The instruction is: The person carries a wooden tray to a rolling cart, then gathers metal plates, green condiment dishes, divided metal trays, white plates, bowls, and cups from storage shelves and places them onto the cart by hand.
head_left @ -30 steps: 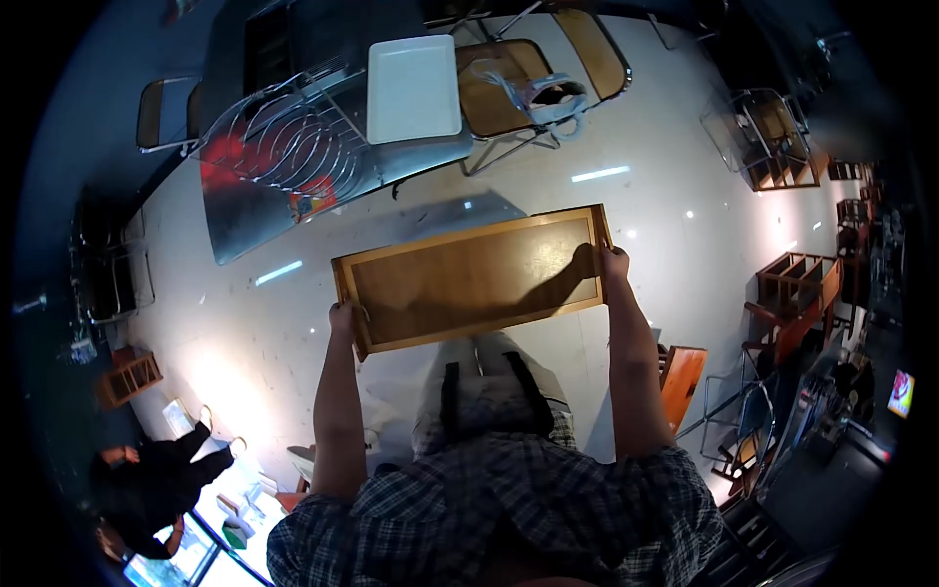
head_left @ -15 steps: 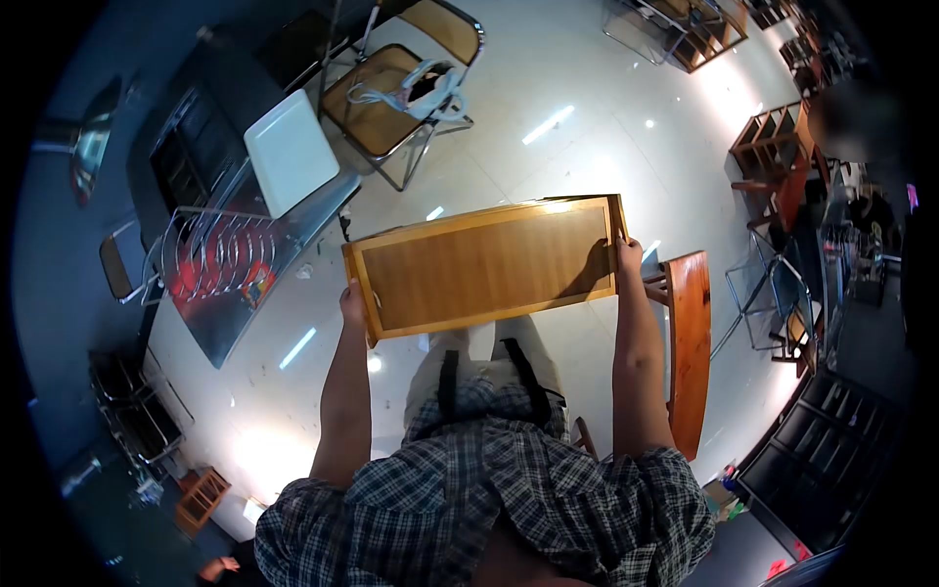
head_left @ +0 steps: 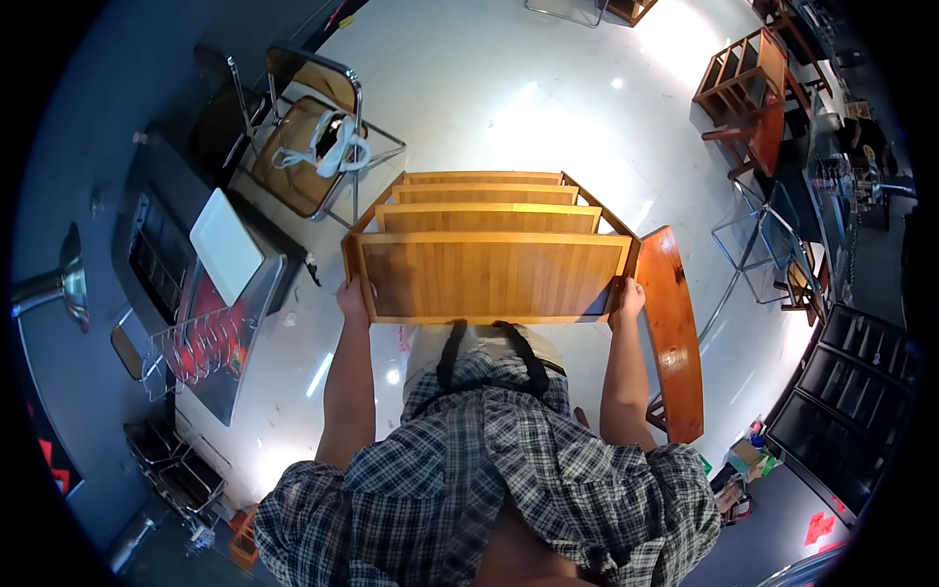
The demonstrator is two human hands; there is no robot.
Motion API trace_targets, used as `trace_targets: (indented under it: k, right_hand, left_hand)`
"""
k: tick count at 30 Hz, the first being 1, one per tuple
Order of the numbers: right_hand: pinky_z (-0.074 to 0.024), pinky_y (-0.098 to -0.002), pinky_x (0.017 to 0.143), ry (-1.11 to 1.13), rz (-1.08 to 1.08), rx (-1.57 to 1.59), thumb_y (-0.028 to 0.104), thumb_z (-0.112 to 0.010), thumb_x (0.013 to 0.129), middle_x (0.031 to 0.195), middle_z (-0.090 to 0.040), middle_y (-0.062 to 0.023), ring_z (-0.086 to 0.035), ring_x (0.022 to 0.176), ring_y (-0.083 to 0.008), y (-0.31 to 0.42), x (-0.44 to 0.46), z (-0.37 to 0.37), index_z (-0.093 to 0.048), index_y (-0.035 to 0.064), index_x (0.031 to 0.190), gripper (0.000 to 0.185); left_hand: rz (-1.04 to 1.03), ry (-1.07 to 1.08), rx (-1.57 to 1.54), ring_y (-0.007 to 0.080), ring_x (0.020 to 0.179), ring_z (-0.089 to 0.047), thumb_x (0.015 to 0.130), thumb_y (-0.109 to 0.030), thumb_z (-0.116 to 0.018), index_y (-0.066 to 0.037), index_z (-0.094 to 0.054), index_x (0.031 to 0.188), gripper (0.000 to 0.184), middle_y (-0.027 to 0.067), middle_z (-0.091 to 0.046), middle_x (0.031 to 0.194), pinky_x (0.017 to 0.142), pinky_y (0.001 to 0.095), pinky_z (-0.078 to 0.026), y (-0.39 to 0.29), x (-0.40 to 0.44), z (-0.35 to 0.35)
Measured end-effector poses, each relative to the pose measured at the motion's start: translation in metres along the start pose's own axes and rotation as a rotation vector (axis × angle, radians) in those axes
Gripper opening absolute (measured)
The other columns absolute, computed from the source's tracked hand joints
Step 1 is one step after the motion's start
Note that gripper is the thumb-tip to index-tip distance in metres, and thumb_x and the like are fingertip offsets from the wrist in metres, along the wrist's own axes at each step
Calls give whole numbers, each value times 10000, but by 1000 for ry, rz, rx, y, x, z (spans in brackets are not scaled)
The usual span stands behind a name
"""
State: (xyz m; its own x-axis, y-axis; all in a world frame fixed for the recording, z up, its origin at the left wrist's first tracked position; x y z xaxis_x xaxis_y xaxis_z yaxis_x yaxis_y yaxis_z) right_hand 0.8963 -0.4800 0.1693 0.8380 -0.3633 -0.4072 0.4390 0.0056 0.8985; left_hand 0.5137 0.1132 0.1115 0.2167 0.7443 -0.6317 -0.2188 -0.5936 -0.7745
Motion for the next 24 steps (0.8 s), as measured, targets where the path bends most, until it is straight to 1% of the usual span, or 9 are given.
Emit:
trace_targets:
  k: [5, 7, 8, 10, 14, 16, 19, 21, 24]
  right_hand:
    - [-268, -217, 403, -138, 17, 100, 172, -624, 834, 549, -447, 62, -360, 429, -46, 45, 14, 20, -452, 163, 659, 245]
    - [-428, -250, 535, -144, -23, 134, 151, -604, 837, 698, -574, 8, -530, 585, -103, 47, 32, 20, -560, 74, 803, 94]
    - [-428, -250, 535, -152, -25, 147, 151, -604, 837, 698, -574, 8, -530, 585, -103, 52, 43, 21, -560, 74, 803, 94]
    - [-404, -244, 501, -56, 31, -20, 152, -607, 837, 674, -569, 22, -508, 545, -87, 77, 43, 17, -591, 67, 813, 90]
    - [-383, -234, 487, -89, 217, -300, 206, -631, 854, 640, -581, 9, -496, 531, -72, 159, 115, -8, -657, 19, 856, 189]
    - [-425, -273, 530, -110, 428, -226, 268, -644, 851, 642, -613, -31, -540, 561, -107, 218, 137, -38, -672, 2, 872, 268]
    - [-493, -375, 688, -302, 439, -625, 382, -628, 838, 771, -683, -132, -652, 723, -255, 301, 184, -79, -693, 44, 955, 363]
    - [-498, -433, 783, -356, 369, -788, 436, -601, 841, 874, -686, -183, -656, 875, -357, 344, 210, -109, -699, 91, 1004, 394]
    - [-496, -425, 790, -438, 340, -855, 449, -605, 837, 889, -676, -200, -650, 895, -354, 393, 232, -133, -701, 77, 996, 416]
  left_hand:
    - [-103, 96, -50, 201, 508, -562, 887, -155, -543, 5, -572, 825, 173, 105, -591, 649, 465, 309, -448, -50, 16, -91]
    - [-147, 99, -42, 195, 511, -563, 886, -152, -542, 8, -573, 825, 174, 105, -593, 650, 468, 304, -448, -64, 31, -123]
    - [-211, 139, -58, 180, 526, -562, 881, -156, -546, 13, -580, 818, 183, 95, -599, 654, 484, 299, -447, -76, 38, -141]
    - [-261, 200, -76, 165, 541, -562, 876, -159, -550, 17, -588, 810, 192, 85, -604, 658, 499, 293, -447, -91, 50, -157]
    - [-369, 133, 218, 137, 623, -575, 863, -247, -577, 31, -646, 858, 287, 69, -637, 691, 586, 316, -457, -163, 93, -251]
    - [-527, 100, 455, 201, 646, -609, 865, -266, -572, 33, -658, 886, 312, 118, -664, 733, 625, 355, -472, -234, 73, -307]
    - [-516, -11, 654, 282, 672, -628, 867, -272, -572, 43, -662, 873, 328, 172, -672, 761, 655, 388, -477, -273, 128, -389]
    - [-564, 46, 615, 308, 684, -630, 869, -269, -575, 46, -662, 881, 327, 190, -669, 764, 661, 397, -476, -291, 148, -440]
    - [-543, 193, 478, 332, 689, -631, 872, -252, -590, 61, -656, 888, 320, 211, -663, 763, 665, 407, -476, -303, 170, -500]
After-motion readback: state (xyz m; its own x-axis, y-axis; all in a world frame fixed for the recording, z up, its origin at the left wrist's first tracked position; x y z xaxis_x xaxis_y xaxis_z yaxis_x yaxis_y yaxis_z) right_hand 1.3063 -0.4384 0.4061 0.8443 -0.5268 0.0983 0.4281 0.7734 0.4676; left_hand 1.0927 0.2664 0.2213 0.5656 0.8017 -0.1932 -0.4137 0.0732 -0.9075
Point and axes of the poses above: each hand's wrist, its own x-axis towards the middle knuckle, its own z-axis out of the back of the hand, y = z × x, the point moved 10 cm from there along x, towards the middle knuckle
